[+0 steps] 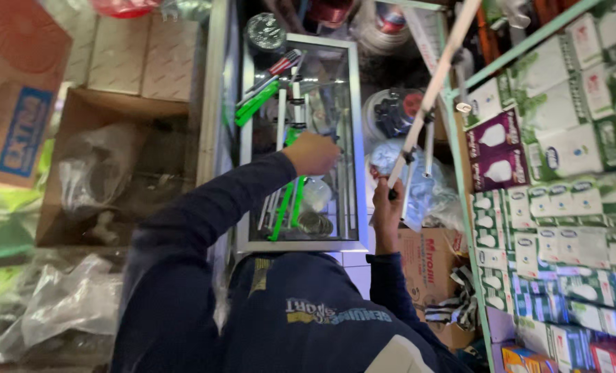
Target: The person assembles a metal antenna by sliding rods through a central frame and tightening a screw using a screwdriver.
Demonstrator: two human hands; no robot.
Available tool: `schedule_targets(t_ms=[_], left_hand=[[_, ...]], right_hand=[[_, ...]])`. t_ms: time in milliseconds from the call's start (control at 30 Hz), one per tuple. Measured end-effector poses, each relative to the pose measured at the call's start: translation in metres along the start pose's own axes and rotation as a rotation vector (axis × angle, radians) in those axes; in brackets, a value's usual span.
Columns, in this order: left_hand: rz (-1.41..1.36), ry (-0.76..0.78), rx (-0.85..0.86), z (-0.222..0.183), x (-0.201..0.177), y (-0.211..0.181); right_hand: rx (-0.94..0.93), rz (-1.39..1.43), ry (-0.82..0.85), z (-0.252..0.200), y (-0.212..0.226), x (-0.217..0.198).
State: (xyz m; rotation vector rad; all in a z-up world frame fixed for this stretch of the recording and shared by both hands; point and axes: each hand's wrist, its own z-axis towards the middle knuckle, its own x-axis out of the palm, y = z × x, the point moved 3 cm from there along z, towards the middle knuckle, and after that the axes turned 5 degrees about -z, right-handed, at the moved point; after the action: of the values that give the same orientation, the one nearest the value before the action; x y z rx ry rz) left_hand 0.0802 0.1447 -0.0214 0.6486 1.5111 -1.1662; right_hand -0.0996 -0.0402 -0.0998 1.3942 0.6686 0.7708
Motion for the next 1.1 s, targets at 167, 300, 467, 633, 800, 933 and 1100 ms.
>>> schedule_targets(t_ms=[167,300,467,633,800,933,1100], left_hand=[[-0.218,-0.325,0.077,0.033,-0.019,-0.003],[-0.655,-0.480,0.173,0.040,-0.039,-0.007],[-1.050,-0.514,0.014,0.040,-0.020,-0.003],[-1.588,-0.495,-0.020,0.063,0.025,0.001],[-2.023,-0.300,0.043,0.076,0.041,0.000],[-2.116,-0.236,-0.221,0.035,0.019,0.004],[-2.154,-0.110,-0.191,0.029,-0.022,0.003]], right_hand=[[0.017,0.109,0.078,0.002,0.011,0.024],[0.022,0.131,0.107,-0.001,0.021,0.040],[-0.001,0.020,0.114,-0.020,0.031,0.055],[-0.109,-0.114,0.134,-0.022,0.017,0.064],[-0.248,-0.161,0.157,-0.008,0.009,0.083],[-0.178,-0.302,0.171,-0.025,0.029,0.107],[-0.157,-0.361,0.188,-0.036,0.051,0.118]])
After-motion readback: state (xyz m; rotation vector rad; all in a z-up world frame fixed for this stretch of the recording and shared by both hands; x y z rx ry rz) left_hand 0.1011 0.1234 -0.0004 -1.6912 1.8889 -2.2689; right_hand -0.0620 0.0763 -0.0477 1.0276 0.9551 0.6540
